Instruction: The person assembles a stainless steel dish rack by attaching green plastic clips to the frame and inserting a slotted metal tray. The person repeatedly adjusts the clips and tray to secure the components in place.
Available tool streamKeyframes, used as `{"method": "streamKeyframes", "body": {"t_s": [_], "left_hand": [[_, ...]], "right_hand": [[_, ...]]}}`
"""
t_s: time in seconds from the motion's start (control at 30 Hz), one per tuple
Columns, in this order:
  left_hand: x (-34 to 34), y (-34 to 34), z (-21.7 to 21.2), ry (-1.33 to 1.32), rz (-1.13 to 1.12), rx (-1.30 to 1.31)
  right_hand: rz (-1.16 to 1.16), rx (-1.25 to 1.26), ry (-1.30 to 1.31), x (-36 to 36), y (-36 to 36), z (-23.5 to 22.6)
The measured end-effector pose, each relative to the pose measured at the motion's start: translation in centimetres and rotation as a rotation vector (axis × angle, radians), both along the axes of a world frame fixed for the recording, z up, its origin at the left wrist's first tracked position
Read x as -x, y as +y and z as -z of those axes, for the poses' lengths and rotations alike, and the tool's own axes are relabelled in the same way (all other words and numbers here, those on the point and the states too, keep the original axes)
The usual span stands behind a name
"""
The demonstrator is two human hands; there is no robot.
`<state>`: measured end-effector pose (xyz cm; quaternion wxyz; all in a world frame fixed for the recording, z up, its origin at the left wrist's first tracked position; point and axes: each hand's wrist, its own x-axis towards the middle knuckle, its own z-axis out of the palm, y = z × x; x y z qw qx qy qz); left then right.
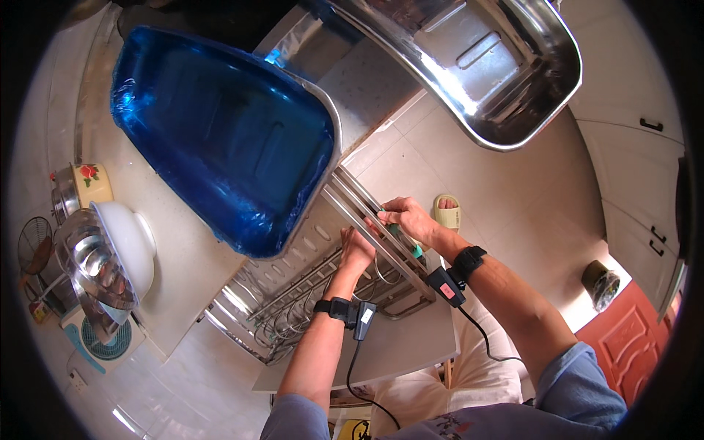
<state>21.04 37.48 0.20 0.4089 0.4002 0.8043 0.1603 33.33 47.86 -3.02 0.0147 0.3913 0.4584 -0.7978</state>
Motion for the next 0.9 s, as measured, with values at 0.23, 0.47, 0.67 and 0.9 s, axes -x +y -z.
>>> {"method": "streamKeyframes", "body": {"t_s": [0.23, 0.47, 0.67, 0.9], "left_hand": [[0.0, 0.1, -0.2, -0.111, -0.122, 0.124], [0.0, -1.0, 0.9, -0.054, -0.004, 0.0], [-0.2, -0.4, 0.1, -0.065, -0.025, 0.034], [0.2, 0.1, -0.1, -0.129, 0.007, 0.075]], "right_hand": [[0.112, 0.006, -0.05, 0.0, -0.7, -1.7], [0.036, -0.226, 0.001, 0.3, -0.7, -0.7], [0.061, -0.137, -0.053, 0.6, -0.5, -1.1], [-0.03, -0.14, -0.034, 0.4, -0.1, -0.7]]}}
